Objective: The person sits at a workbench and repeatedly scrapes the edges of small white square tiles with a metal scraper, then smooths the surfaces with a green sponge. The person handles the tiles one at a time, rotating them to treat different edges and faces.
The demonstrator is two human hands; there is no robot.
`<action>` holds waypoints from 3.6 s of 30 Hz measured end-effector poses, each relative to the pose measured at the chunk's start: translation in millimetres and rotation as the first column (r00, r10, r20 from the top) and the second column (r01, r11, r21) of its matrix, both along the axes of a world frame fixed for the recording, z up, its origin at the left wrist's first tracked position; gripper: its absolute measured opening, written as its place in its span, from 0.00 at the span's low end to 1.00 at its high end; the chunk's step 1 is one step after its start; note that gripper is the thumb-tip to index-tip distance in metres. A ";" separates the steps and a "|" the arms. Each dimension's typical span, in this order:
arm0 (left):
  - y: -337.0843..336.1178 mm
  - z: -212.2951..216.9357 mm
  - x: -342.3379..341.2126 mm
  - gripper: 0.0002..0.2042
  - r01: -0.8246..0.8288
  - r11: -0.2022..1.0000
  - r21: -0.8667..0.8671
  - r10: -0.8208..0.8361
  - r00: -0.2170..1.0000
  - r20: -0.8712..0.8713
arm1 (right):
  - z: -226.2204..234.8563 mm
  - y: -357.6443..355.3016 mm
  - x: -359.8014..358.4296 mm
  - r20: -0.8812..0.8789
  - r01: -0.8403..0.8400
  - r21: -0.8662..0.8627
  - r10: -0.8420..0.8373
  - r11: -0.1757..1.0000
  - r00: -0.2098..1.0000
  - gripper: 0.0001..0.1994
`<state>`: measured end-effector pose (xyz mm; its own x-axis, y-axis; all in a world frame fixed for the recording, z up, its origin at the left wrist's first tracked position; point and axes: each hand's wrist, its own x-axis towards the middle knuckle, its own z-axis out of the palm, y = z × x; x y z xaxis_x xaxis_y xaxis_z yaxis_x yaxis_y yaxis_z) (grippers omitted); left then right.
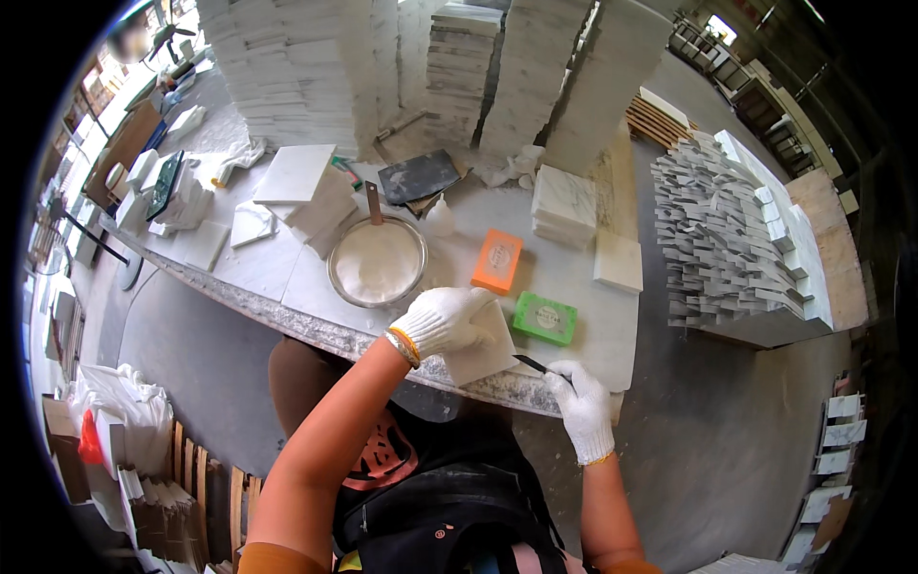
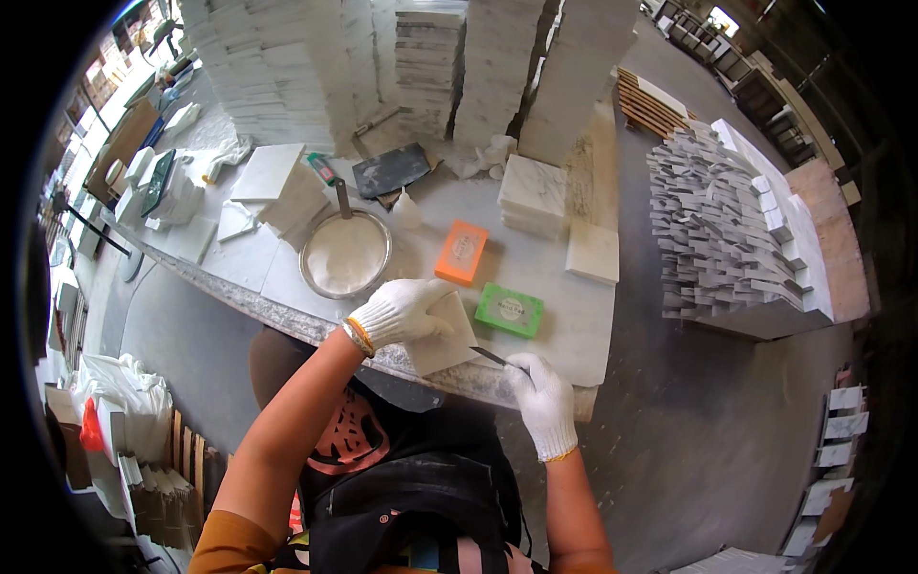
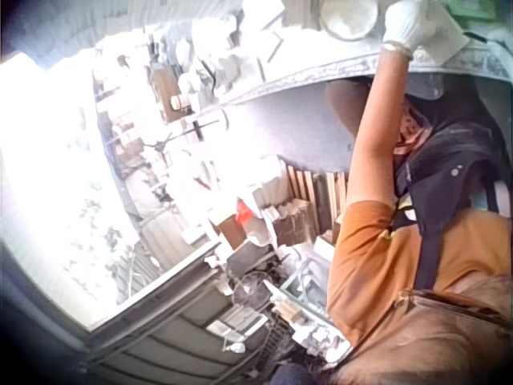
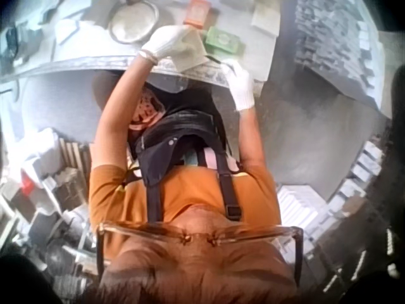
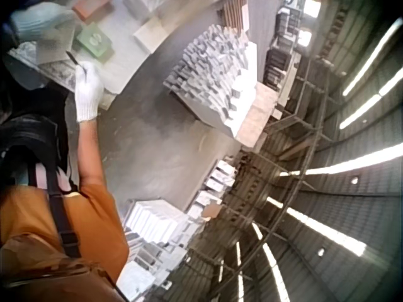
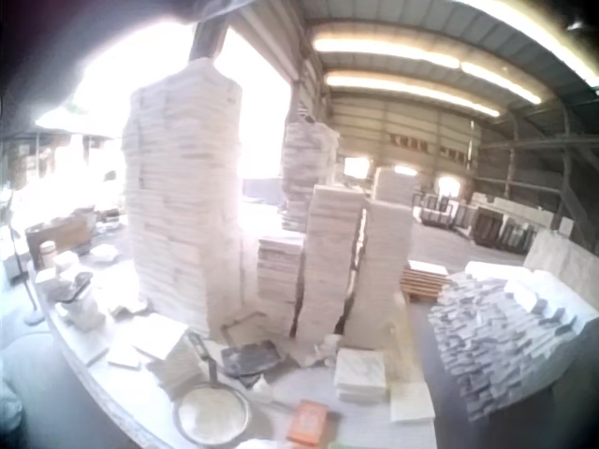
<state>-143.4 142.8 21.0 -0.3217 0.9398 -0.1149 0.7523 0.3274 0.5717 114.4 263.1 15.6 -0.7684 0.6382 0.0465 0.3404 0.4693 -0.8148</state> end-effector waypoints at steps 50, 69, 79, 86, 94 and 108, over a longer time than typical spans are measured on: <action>-51.1 -26.1 47.7 0.40 -0.143 0.919 0.367 0.241 0.941 -0.239 | -22.2 -6.1 -32.0 0.153 -0.215 0.405 0.166 0.889 0.974 0.17; -55.2 -29.0 47.9 0.43 -0.131 0.936 0.326 0.205 0.957 -0.205 | -21.9 -29.0 -39.3 0.113 -0.265 0.357 0.240 0.896 0.964 0.17; -59.2 -32.7 42.5 0.44 -0.079 0.947 0.311 0.150 0.966 -0.212 | -17.3 -42.8 -30.5 0.182 -0.305 0.333 0.257 0.892 0.949 0.17; -75.7 -31.1 47.3 0.38 -0.074 0.972 0.224 0.140 0.945 -0.296 | -5.6 -24.3 -7.4 0.057 -0.203 0.071 0.199 0.977 0.978 0.17; -98.5 -13.2 81.2 0.16 0.027 0.929 0.368 0.059 0.974 -0.220 | -13.8 -39.4 -11.8 0.063 -0.255 -0.075 0.260 0.964 0.964 0.19; -91.5 2.0 116.9 0.17 -0.562 0.827 -0.027 0.292 0.388 0.874 | 16.8 -75.7 -17.3 -0.156 -0.310 -0.122 0.291 0.943 0.944 0.30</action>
<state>-26.5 51.3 23.0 -0.5686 0.7386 -0.3623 -0.3100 0.2155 0.9260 97.1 187.4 32.4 -0.9183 0.3861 0.0876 0.0851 0.4085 -0.9088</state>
